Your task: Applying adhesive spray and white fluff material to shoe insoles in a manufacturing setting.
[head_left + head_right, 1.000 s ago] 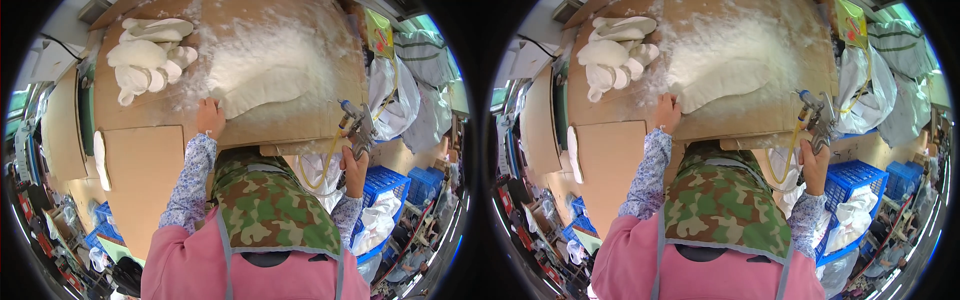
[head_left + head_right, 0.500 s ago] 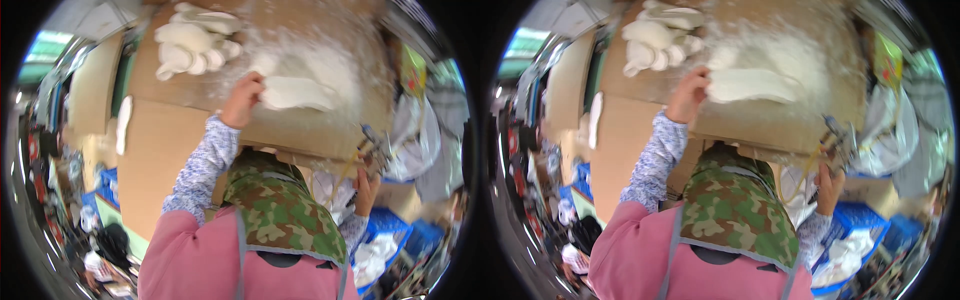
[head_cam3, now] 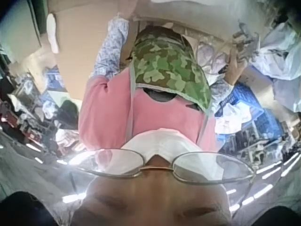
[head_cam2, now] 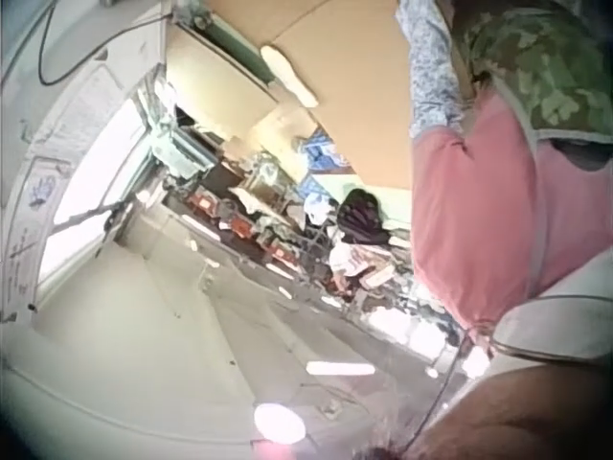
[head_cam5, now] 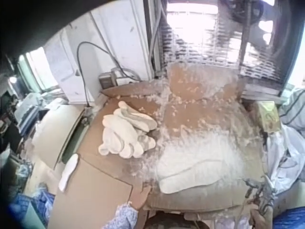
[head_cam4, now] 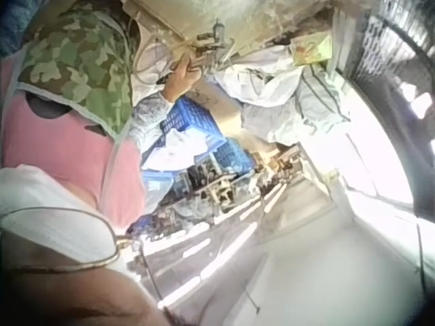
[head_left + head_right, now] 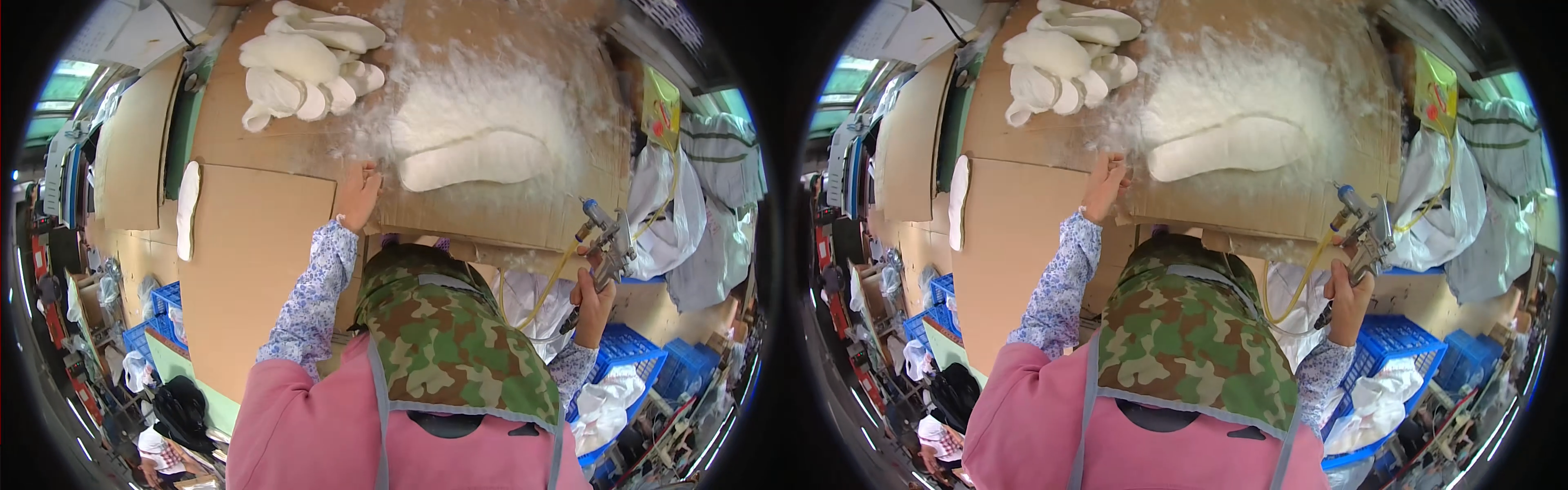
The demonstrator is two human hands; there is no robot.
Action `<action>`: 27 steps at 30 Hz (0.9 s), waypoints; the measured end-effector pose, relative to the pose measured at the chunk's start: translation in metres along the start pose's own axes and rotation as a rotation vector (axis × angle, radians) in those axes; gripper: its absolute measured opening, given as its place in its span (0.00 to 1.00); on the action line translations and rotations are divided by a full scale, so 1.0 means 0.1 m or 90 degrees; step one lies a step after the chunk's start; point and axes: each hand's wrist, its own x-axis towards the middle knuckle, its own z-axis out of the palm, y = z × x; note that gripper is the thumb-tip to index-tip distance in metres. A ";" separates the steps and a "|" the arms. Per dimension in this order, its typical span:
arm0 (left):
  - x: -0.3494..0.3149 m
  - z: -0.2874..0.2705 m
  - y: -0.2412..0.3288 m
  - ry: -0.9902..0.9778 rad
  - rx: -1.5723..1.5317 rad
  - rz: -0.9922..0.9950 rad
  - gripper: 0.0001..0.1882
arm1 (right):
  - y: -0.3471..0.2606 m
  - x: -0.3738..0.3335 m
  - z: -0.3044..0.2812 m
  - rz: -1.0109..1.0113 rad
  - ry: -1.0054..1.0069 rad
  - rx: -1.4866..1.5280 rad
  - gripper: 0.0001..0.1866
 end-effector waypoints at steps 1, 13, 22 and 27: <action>0.00 0.01 -0.08 0.030 0.009 0.031 0.17 | -0.02 -0.04 0.00 0.018 -0.003 -0.007 0.14; 0.42 0.32 0.13 -0.069 0.375 0.119 0.10 | 0.04 -0.12 -0.10 0.018 0.028 0.005 0.20; -0.18 0.84 1.82 -0.318 -0.097 0.123 0.07 | 0.18 -0.14 -0.40 0.024 0.057 -0.010 0.17; -0.40 0.76 2.43 -0.315 -0.181 0.217 0.07 | 0.21 -0.16 -0.41 0.030 0.083 0.038 0.16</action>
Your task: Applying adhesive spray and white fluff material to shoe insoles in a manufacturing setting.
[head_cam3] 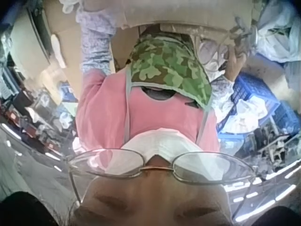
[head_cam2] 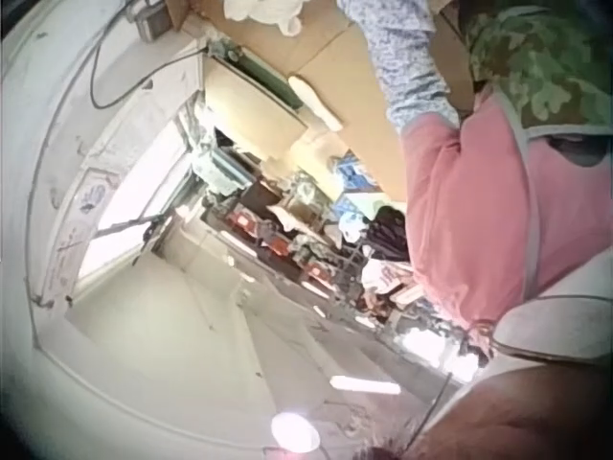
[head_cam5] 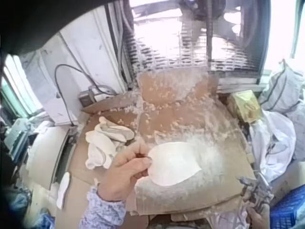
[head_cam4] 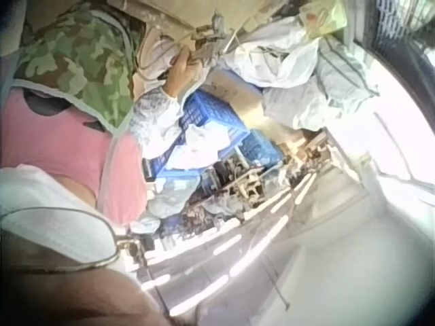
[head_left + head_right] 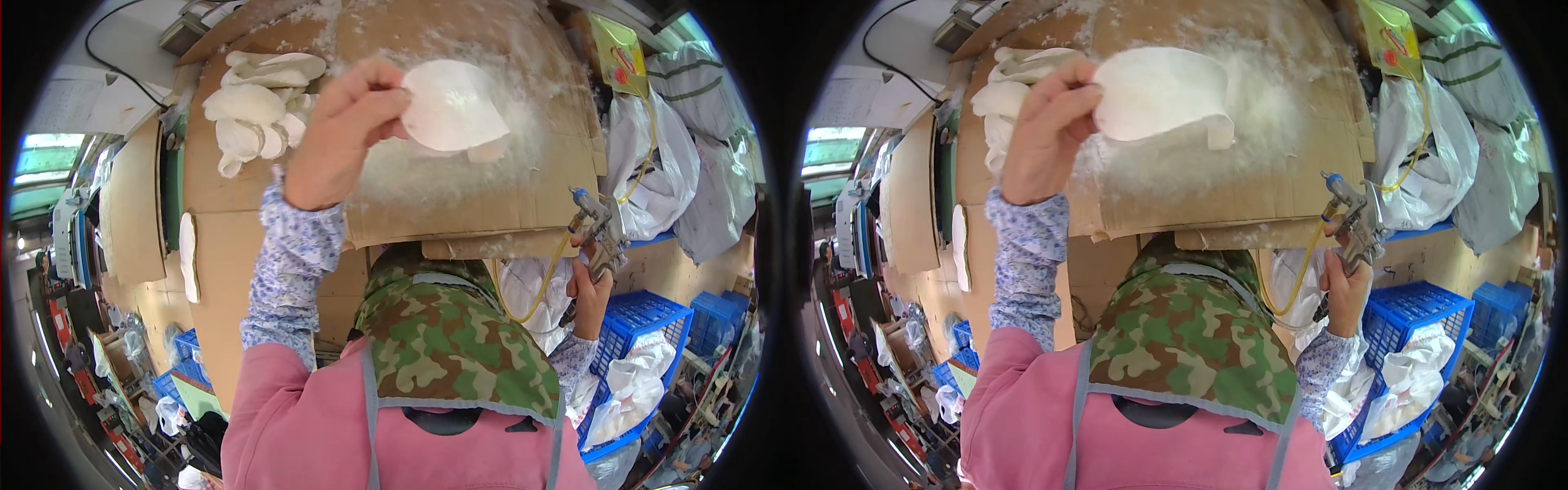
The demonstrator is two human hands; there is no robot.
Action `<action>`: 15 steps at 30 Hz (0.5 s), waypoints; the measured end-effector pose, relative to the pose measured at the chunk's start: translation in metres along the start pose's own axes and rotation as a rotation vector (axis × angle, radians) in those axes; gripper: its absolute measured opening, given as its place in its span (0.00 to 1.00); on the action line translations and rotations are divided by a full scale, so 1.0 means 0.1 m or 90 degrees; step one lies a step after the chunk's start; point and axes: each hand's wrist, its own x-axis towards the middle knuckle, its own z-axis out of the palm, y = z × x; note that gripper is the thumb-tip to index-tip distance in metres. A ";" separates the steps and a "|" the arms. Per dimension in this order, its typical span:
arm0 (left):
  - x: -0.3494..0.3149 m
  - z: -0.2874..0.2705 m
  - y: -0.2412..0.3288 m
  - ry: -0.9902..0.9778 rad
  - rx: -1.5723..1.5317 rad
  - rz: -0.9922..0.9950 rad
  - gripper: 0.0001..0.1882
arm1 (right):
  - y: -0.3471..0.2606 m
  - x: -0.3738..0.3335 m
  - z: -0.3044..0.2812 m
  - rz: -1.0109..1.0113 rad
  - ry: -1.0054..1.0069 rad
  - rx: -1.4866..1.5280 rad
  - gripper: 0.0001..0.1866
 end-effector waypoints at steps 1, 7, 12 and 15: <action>-0.07 -0.04 0.15 0.011 -0.002 0.005 0.07 | -0.03 0.00 0.01 -0.002 0.001 -0.006 0.16; -0.62 -0.87 0.49 0.071 0.047 -0.046 0.13 | 0.13 0.07 -0.03 0.002 -0.054 -0.049 0.15; -1.48 -1.41 0.77 0.212 0.000 -0.090 0.18 | 0.08 0.08 0.05 -0.036 -0.146 -0.023 0.16; -2.02 -1.65 0.97 0.221 -0.081 -0.086 0.25 | -0.05 0.01 0.02 -0.030 -0.189 -0.030 0.17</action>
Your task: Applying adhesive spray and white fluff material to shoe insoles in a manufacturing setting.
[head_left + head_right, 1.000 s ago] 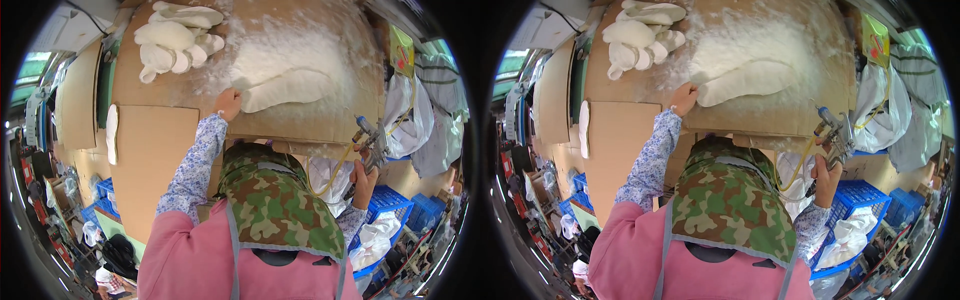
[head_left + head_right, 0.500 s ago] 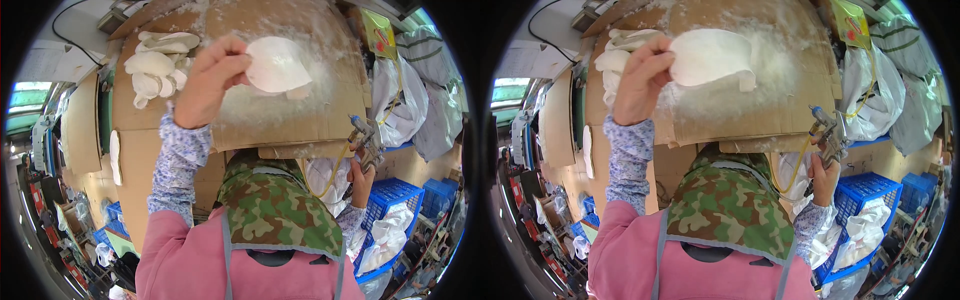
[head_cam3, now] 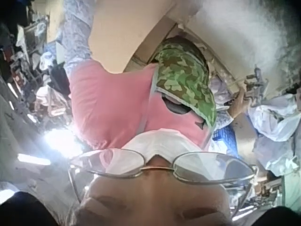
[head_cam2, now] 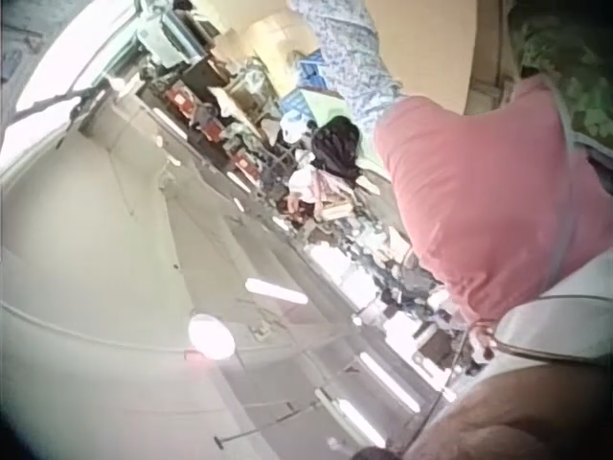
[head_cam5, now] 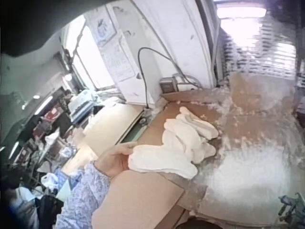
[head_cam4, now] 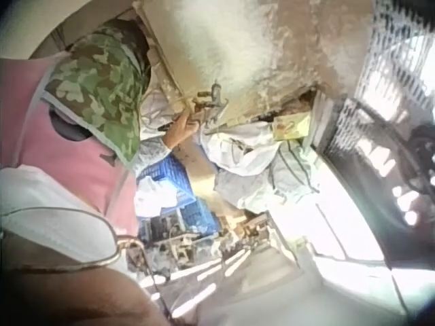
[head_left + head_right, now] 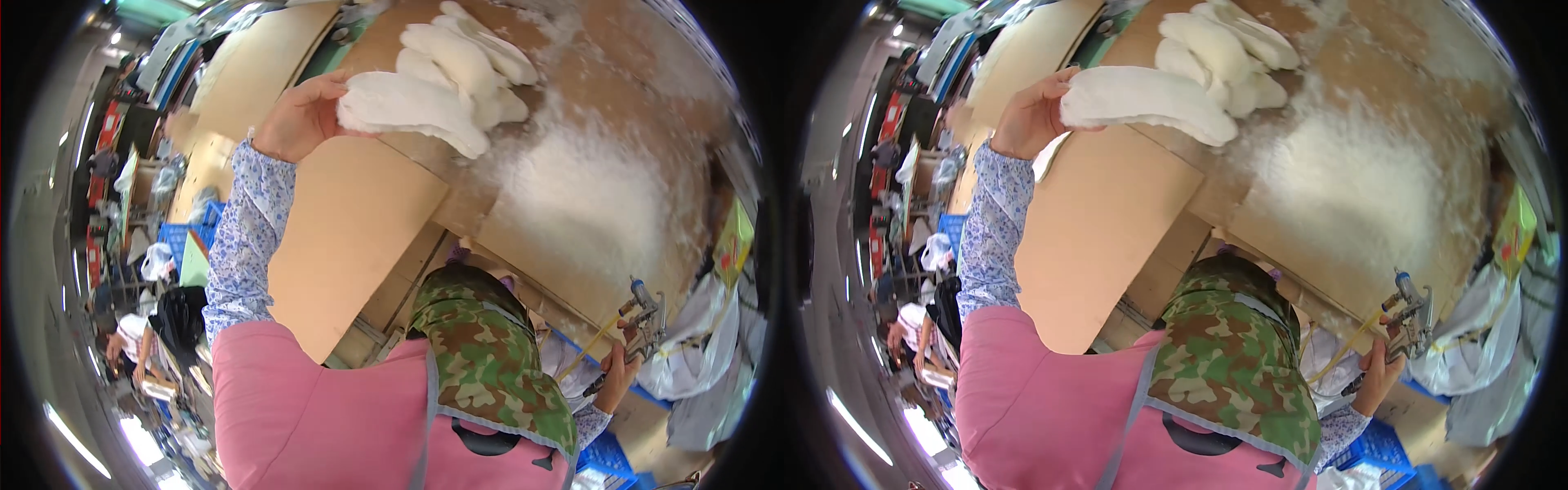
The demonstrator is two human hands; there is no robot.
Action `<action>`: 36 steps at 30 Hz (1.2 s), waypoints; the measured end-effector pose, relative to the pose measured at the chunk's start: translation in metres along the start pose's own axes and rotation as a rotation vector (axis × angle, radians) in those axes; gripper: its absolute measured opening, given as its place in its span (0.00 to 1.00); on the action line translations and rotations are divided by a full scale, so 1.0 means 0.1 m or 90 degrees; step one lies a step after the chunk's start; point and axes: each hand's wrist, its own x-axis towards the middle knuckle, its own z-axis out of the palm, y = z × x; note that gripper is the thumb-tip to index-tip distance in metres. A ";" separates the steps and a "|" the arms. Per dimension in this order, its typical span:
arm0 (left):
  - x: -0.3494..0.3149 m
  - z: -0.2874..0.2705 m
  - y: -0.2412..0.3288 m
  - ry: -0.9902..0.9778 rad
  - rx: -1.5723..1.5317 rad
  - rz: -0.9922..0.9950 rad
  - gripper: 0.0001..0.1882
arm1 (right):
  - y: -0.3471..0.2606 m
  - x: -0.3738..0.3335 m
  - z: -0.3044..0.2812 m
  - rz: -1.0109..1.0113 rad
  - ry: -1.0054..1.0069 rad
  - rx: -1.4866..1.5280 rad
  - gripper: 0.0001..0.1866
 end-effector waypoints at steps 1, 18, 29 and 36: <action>-0.16 -0.09 0.03 0.021 0.000 0.010 0.25 | -0.04 0.00 -0.02 0.009 -0.024 -0.015 0.18; -1.22 -1.98 -0.73 0.308 -0.079 0.108 0.22 | -0.84 -0.24 0.36 0.017 -0.115 -0.122 0.17; -1.77 -2.80 -2.15 0.536 0.014 -0.119 0.06 | -0.94 -0.24 0.51 0.029 -0.132 -0.203 0.19; -1.90 -2.91 -2.26 0.658 0.174 -0.106 0.05 | -1.03 -0.29 0.65 0.030 -0.144 -0.151 0.21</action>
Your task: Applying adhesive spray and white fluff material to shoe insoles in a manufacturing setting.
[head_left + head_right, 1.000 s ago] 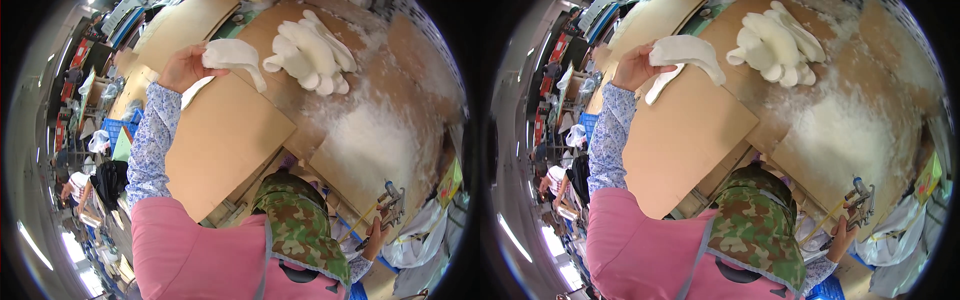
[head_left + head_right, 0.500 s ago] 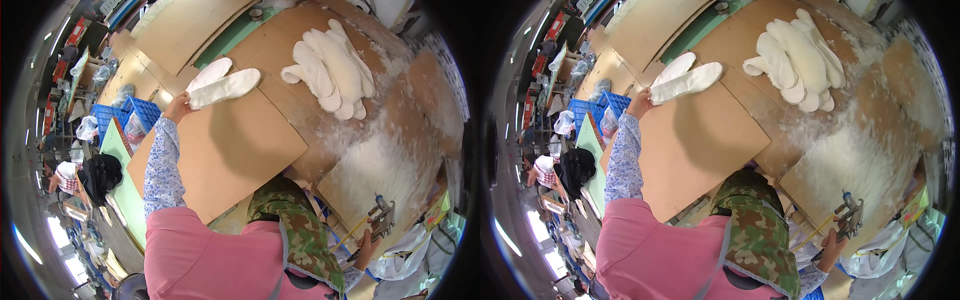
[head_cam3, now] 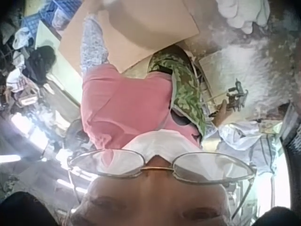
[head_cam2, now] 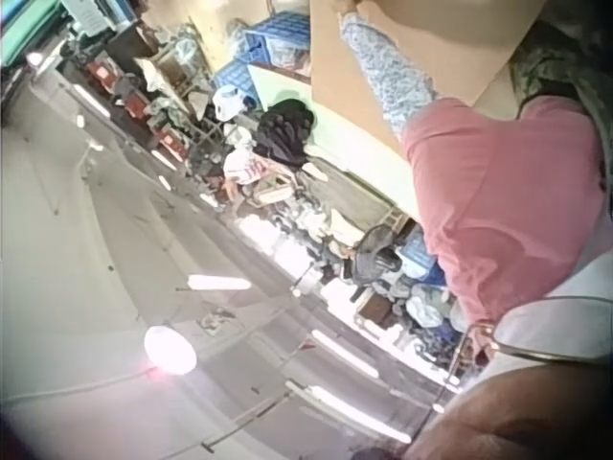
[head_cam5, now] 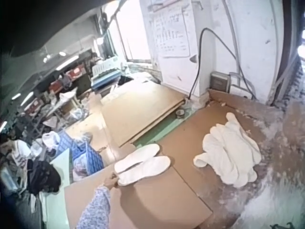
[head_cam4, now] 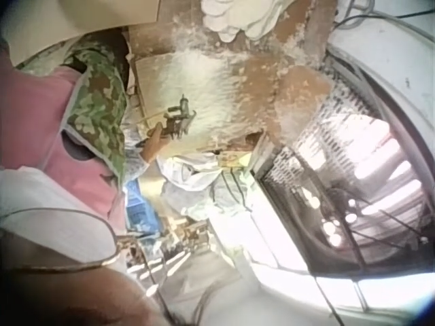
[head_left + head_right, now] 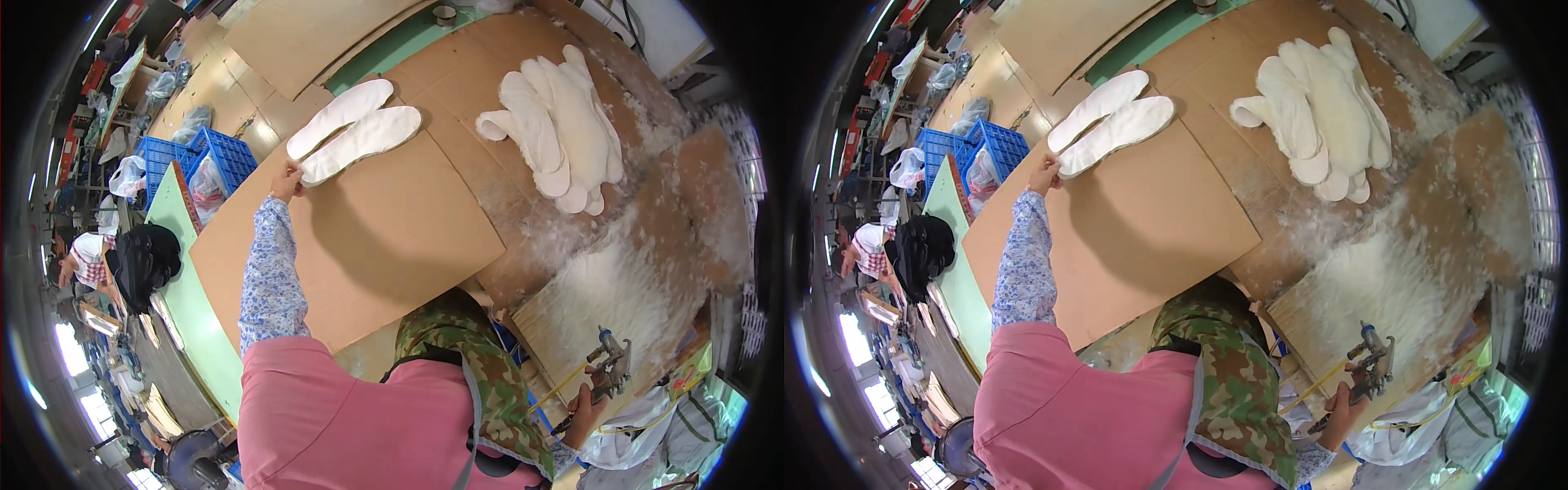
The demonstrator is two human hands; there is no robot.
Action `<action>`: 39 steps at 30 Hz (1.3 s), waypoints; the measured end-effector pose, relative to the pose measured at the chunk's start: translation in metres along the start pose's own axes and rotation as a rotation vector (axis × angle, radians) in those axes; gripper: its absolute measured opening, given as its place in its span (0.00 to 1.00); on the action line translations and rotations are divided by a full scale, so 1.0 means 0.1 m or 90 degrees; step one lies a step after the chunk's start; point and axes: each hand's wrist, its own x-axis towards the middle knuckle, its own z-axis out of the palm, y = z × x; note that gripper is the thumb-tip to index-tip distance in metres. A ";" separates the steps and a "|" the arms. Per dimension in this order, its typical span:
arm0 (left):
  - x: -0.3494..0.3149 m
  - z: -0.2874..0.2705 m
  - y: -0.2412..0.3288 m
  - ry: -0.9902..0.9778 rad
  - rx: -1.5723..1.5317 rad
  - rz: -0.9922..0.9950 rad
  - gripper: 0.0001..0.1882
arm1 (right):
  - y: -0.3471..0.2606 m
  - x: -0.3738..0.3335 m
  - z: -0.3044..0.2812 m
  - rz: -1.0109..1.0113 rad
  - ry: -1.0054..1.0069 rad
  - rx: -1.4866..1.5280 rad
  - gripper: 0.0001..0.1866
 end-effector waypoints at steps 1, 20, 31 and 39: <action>0.02 -0.02 -0.03 0.016 0.074 0.055 0.04 | -0.01 0.00 0.01 -0.006 -0.004 0.002 0.21; -0.14 1.63 0.84 0.277 0.143 0.601 0.07 | 0.21 0.07 -0.16 0.043 0.087 0.041 0.17; 0.24 4.85 2.53 0.059 0.291 0.570 0.23 | 0.48 -0.03 -0.23 0.083 0.183 0.044 0.15; 1.15 4.89 2.85 -0.379 0.514 0.606 0.12 | 0.48 -0.33 -0.20 0.087 0.288 0.085 0.13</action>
